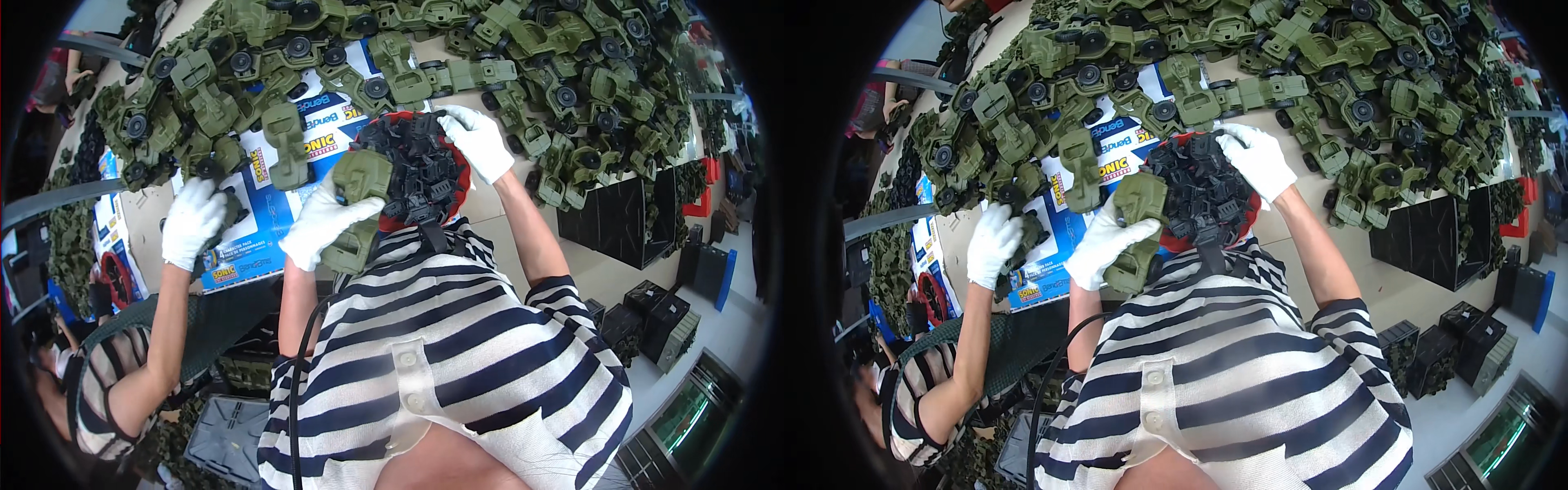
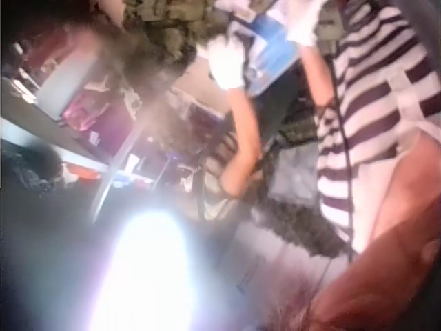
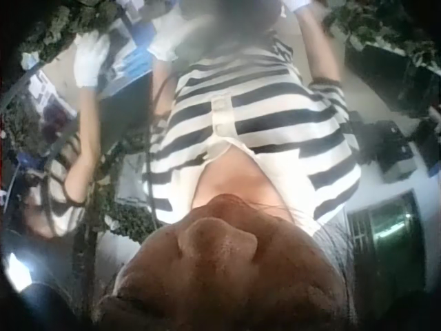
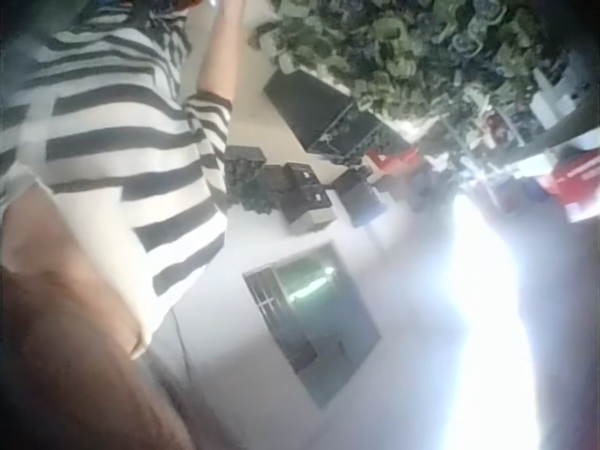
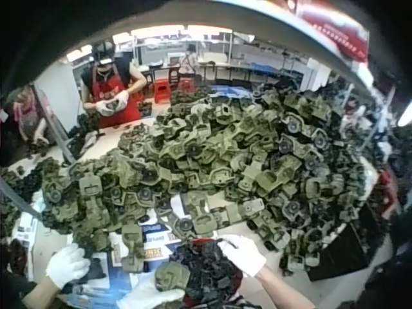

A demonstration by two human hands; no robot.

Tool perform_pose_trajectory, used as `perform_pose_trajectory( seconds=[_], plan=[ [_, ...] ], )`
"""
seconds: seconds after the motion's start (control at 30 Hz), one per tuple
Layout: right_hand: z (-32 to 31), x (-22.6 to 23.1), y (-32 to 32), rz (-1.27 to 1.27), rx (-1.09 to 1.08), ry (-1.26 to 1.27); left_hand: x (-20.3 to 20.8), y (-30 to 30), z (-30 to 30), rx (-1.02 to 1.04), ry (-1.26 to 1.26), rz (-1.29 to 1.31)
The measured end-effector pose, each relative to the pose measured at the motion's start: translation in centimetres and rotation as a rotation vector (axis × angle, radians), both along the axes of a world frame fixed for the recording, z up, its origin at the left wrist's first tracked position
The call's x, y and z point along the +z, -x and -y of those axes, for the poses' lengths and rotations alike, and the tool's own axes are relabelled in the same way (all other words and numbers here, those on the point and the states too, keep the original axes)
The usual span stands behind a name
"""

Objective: The person assembles green plastic toy tanks by hand. They pick up a tank body from a large pile on the table, insert a black plastic wheel assembly into the body, and place the completed unit back on the table. This process is repeated continuously.

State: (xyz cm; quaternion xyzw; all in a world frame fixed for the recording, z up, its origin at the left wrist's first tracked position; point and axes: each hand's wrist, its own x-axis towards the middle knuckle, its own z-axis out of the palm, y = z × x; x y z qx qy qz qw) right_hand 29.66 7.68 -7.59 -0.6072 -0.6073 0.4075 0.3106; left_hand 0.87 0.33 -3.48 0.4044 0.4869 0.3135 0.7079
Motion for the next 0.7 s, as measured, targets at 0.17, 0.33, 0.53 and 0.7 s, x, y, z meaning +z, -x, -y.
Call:
perform_pose_trajectory(
  seconds=[0.17,0.33,0.53,0.7],
  plan=[
    [1.5,5.1,3.0,0.217,0.176,-0.19,1.5,-0.7,-0.9,-0.035,0.121,0.187],
    [0.6,8.1,3.2,-0.07,0.4,0.136,1.8,-1.2,-0.8,-0.188,-0.022,0.153],
    [-1.9,9.4,1.2,-0.303,0.837,0.259,1.8,-0.5,-0.8,-0.221,0.036,0.334],
    [-2.5,7.7,1.7,-0.325,0.877,0.219,2.9,-0.6,-0.8,-0.252,0.059,0.245]
  ],
)
